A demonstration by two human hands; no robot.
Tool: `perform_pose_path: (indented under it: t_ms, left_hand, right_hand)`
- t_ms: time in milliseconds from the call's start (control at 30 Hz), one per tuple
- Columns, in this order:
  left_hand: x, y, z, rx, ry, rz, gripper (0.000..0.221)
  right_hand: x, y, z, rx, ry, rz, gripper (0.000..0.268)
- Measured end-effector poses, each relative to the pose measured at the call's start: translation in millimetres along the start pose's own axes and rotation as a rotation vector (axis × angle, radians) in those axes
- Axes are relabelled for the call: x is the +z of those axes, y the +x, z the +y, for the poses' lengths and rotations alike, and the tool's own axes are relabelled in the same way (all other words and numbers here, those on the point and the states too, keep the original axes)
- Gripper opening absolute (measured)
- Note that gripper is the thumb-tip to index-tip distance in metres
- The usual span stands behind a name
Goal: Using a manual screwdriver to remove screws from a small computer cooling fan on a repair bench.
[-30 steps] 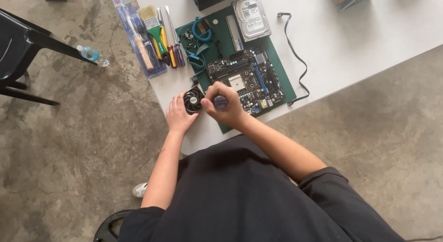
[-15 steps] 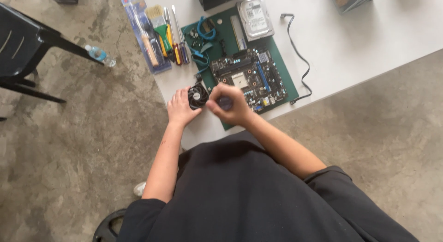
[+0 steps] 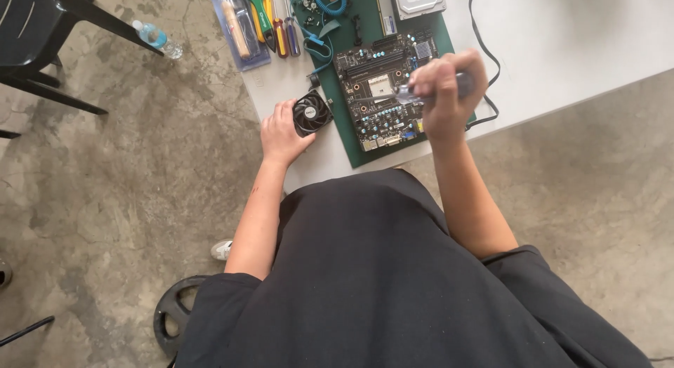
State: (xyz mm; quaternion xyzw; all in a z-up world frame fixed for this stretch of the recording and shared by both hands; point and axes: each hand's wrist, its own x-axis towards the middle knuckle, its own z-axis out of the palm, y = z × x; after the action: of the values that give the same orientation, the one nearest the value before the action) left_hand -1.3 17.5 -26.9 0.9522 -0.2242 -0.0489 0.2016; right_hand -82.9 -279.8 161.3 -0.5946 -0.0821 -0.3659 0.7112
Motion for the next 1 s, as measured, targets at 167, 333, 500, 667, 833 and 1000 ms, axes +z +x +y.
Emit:
perform_pose_path:
  t_ms: [167,333,500,667,833,1000]
  left_hand:
    - [-4.2,-3.3,9.0,-0.088,-0.075,-0.052,0.089]
    - [1.5,-7.5,8.3,-0.116,-0.094,-0.039,0.089]
    - [5.3,-10.8,6.9,-0.063,-0.064,-0.006,0.091]
    - [4.5,-12.1,9.3,-0.067,-0.054,0.007,0.091]
    - [10.0,-13.0,7.5,-0.069,-0.041,0.008,0.09]
    - [12.8,-13.4,8.3,-0.095,-0.075,0.018,0.096]
  right_hand:
    - [4.6,-4.4,-25.0,0.061,-0.076,0.146,0.024]
    - [6.3,-16.7,-13.5,0.058,-0.038,0.139,0.024]
    - [34.4,-22.9,-1.4,0.035,0.02,0.022,0.023]
    - [55.2,-26.1,5.2,0.06,0.019,-0.076,0.022]
    - [62.1,-24.0,9.9,0.083,-0.047,-0.157,0.025]
    - [63.5,1.8,-0.4,0.327,-0.207,-0.639,0.015]
